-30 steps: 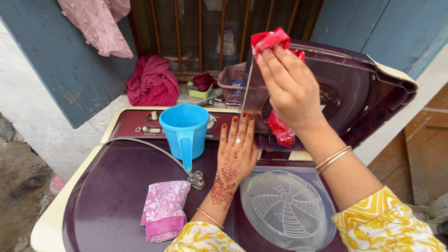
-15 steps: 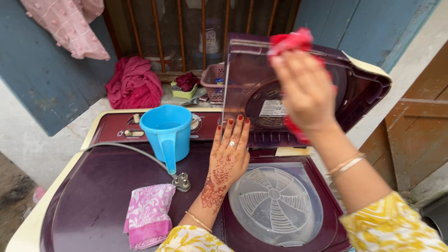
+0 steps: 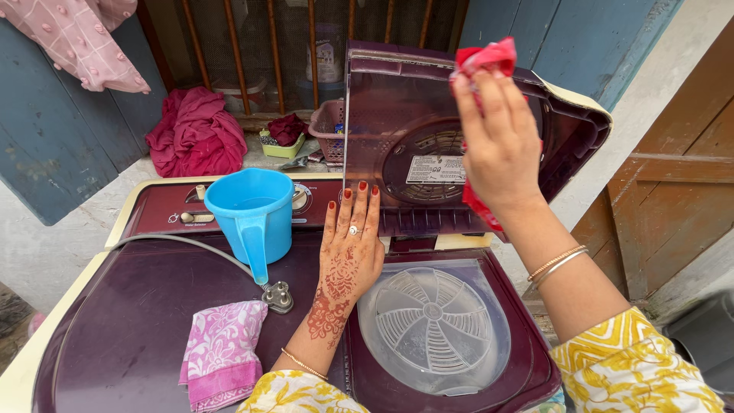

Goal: The person wipes the lids and top panel of a semi-automatic washing machine with a cloth, handling a plastic cup, a pink cloth, and an inner spin-dryer lid cover.

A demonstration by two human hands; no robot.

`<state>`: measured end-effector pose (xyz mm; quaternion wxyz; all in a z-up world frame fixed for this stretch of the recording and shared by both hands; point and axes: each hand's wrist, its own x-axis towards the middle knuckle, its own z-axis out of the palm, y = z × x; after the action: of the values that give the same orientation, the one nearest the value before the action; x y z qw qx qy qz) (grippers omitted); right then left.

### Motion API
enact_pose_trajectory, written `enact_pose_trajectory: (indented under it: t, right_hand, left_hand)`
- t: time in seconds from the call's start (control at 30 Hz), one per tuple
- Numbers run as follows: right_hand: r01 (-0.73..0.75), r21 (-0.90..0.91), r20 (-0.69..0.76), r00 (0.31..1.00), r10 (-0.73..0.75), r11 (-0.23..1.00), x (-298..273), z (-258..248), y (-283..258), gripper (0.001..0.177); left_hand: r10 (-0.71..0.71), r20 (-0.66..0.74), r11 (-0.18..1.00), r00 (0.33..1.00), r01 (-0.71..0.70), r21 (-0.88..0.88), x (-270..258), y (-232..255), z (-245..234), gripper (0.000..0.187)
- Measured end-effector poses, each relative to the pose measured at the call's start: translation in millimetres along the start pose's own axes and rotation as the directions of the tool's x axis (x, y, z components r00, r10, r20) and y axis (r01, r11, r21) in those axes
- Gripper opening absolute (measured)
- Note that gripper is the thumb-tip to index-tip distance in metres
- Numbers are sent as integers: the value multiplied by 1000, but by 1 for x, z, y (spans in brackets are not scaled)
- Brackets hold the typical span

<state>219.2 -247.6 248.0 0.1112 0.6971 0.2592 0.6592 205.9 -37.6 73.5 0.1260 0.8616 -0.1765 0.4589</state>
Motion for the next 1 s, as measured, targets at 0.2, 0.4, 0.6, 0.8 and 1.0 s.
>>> enact_pose_trajectory:
  t: [0.2,0.4,0.6,0.8,1.0]
  right_hand:
    - [-17,49,-22,1000,18,999,4,1,-11,50]
    - [43,130,-11,999,-42,991,20,-5,-27,54]
    - [-137,95,46,990,133,986,-6,-5,5,70]
    - [-248,55,40,968,246,967,-31,-3,21,67]
    - [-66,52,48,997,64,996,-14,-3,6,68]
  left_hand:
    - [28,-6,999,1000,-28,-32,0,5,-1,77]
    - [10,37,1000,999,-10,-19,0,3,-1,78]
    - [3,-8,1000,1000,-3,11,-2,1,2,77]
    - [9,-8,1000,1000,-9,-12,-1,2,3,77]
    - [20,-9,1000,1000,-20,5,-2,2,2,77]
